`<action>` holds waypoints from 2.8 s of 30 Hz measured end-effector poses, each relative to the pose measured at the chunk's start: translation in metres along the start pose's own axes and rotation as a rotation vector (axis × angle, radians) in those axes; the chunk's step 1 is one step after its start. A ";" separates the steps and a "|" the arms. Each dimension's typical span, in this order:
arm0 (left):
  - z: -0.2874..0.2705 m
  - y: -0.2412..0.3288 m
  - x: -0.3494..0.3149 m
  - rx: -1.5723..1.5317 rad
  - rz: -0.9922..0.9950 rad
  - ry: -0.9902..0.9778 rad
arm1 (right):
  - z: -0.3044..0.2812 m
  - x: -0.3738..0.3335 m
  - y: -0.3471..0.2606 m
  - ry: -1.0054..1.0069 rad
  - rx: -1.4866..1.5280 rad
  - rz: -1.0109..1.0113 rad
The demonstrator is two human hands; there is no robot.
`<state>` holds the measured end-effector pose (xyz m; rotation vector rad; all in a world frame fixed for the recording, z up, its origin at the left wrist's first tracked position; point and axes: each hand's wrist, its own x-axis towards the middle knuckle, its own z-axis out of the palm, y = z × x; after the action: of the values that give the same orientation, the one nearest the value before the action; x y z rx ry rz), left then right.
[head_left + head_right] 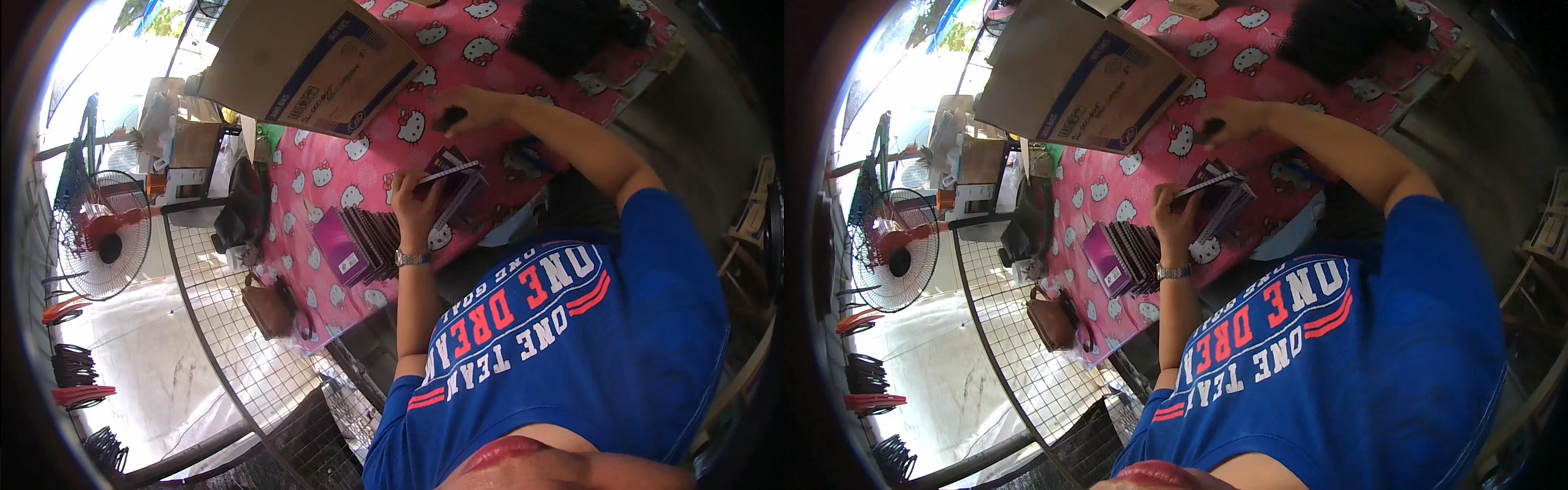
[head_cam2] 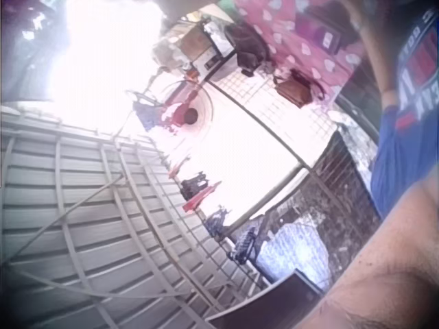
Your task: The person sorts purple spiral-bound notebooks on a table by picking each one up from a pile and placing it into a stack.
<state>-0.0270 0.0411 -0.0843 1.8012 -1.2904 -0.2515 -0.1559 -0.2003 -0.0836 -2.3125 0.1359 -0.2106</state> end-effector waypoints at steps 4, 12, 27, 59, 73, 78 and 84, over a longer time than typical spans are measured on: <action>0.003 -0.002 0.003 0.031 0.103 -0.017 | -0.006 -0.005 -0.052 -0.334 1.148 -0.048; 0.003 0.006 0.008 0.029 0.126 -0.078 | -0.008 0.008 -0.041 -0.488 0.268 0.048; 0.003 -0.006 0.004 -0.050 -0.116 0.022 | 0.005 -0.014 0.024 -0.097 -0.412 0.258; 0.004 -0.014 -0.024 0.289 0.162 0.383 | 0.078 -0.060 -0.125 0.043 0.872 0.333; -0.145 -0.007 -0.098 0.339 -0.443 0.876 | 0.074 -0.141 0.033 0.372 -0.464 0.250; -0.132 0.000 -0.096 0.502 -0.469 0.843 | -0.027 -0.103 0.116 0.820 -0.596 0.380; -0.127 -0.007 -0.100 0.523 -0.509 0.865 | -0.034 -0.092 0.156 0.464 -1.005 0.560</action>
<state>0.0102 0.1935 -0.0453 2.2671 -0.2768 0.5983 -0.2578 -0.3151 -0.1854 -3.0070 1.3691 -0.4576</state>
